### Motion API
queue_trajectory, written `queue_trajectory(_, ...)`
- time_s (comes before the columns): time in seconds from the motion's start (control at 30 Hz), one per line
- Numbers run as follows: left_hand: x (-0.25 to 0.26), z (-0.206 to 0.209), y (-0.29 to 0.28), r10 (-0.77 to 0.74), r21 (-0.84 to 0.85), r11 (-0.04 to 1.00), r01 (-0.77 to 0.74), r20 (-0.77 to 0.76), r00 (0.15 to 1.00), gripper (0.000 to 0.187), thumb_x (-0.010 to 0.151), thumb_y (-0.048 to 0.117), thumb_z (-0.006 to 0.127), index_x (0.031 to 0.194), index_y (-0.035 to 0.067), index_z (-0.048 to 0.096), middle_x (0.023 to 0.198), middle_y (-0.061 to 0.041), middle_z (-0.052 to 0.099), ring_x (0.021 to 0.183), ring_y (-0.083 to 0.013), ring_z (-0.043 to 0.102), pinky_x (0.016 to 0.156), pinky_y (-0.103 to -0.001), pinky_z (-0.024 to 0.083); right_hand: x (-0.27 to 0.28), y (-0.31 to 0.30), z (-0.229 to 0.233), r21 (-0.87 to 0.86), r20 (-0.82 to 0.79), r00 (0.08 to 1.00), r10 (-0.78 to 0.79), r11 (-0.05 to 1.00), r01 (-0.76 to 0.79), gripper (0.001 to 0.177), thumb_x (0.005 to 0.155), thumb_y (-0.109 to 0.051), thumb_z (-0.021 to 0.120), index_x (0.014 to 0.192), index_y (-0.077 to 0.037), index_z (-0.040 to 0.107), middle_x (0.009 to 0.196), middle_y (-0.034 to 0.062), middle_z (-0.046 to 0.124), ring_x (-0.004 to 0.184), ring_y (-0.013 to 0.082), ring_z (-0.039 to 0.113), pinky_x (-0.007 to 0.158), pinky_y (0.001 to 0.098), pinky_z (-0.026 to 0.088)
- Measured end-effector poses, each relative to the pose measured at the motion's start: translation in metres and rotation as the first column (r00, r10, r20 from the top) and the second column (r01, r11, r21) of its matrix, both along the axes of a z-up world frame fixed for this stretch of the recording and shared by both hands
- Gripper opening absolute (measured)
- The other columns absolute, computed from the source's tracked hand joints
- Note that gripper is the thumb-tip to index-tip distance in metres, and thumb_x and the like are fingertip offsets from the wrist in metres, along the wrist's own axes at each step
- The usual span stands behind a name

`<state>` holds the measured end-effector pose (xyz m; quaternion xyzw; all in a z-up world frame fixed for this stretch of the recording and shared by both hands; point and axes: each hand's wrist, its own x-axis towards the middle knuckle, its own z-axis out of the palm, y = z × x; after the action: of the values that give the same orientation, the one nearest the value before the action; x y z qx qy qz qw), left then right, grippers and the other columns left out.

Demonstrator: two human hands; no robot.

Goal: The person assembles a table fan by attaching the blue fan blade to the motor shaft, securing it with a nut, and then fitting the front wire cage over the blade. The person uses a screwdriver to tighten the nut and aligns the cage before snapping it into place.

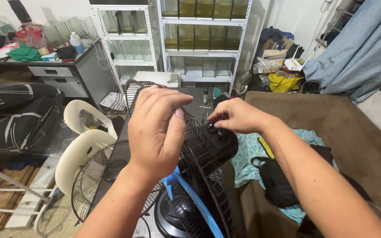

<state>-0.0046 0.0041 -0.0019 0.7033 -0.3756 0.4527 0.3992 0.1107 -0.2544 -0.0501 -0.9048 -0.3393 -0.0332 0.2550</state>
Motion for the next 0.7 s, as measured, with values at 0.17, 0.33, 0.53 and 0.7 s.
queue_trajectory(0.17, 0.001, 0.001, 0.0, 0.002, 0.006, 1.0, -0.002, 0.007, 1.0, 0.02, 0.095, 0.004, 0.057, 0.112, 0.002, 0.068, 0.11, -0.014, 0.069, 0.112, -0.0336, 0.063, 0.111, -0.043, 0.047, 0.0, 0.006, 0.007, -0.101, 0.048, 0.996, 0.07, 0.993, -0.065, 0.028, 0.074, 0.003, 0.072, 0.099, -0.005, 0.079, 0.093, 0.0121, 0.074, 0.088, 0.0267, 0.073, 0.079, 0.0363, 0.058)
queue_trajectory(0.33, 0.0, 0.001, 0.0, -0.007, 0.003, 1.0, 0.007, -0.002, 1.0, 0.021, 0.094, 0.004, 0.057, 0.112, 0.001, 0.068, 0.111, -0.015, 0.069, 0.112, -0.0339, 0.063, 0.112, -0.043, 0.048, 0.002, 0.01, 0.011, -0.192, 0.136, 0.963, 0.233, 0.96, -0.205, 0.034, 0.063, 0.01, 0.063, 0.091, -0.003, 0.078, 0.099, 0.0124, 0.076, 0.092, 0.0312, 0.072, 0.082, 0.0366, 0.058)
queue_trajectory(0.53, 0.001, 0.001, 0.0, 0.001, 0.004, 1.0, -0.001, 0.005, 1.0, 0.021, 0.094, 0.004, 0.058, 0.112, 0.001, 0.068, 0.11, -0.014, 0.069, 0.111, -0.0339, 0.063, 0.114, -0.044, 0.046, -0.002, 0.01, 0.015, -0.081, 0.126, 0.991, -0.052, 0.995, 0.062, 0.026, 0.076, -0.006, 0.071, 0.101, -0.007, 0.079, 0.091, 0.0148, 0.075, 0.083, 0.0277, 0.075, 0.076, 0.0359, 0.059)
queue_trajectory(0.7, 0.002, 0.0, -0.001, -0.002, -0.006, 1.0, 0.002, 0.005, 1.0, 0.021, 0.093, 0.004, 0.057, 0.112, 0.002, 0.068, 0.11, -0.014, 0.069, 0.111, -0.0336, 0.064, 0.114, -0.044, 0.046, -0.003, 0.021, 0.015, -0.141, 0.022, 0.976, -0.216, 0.966, 0.217, 0.029, 0.078, -0.029, 0.081, 0.094, -0.005, 0.08, 0.089, 0.0145, 0.078, 0.085, 0.0262, 0.077, 0.08, 0.0351, 0.059)
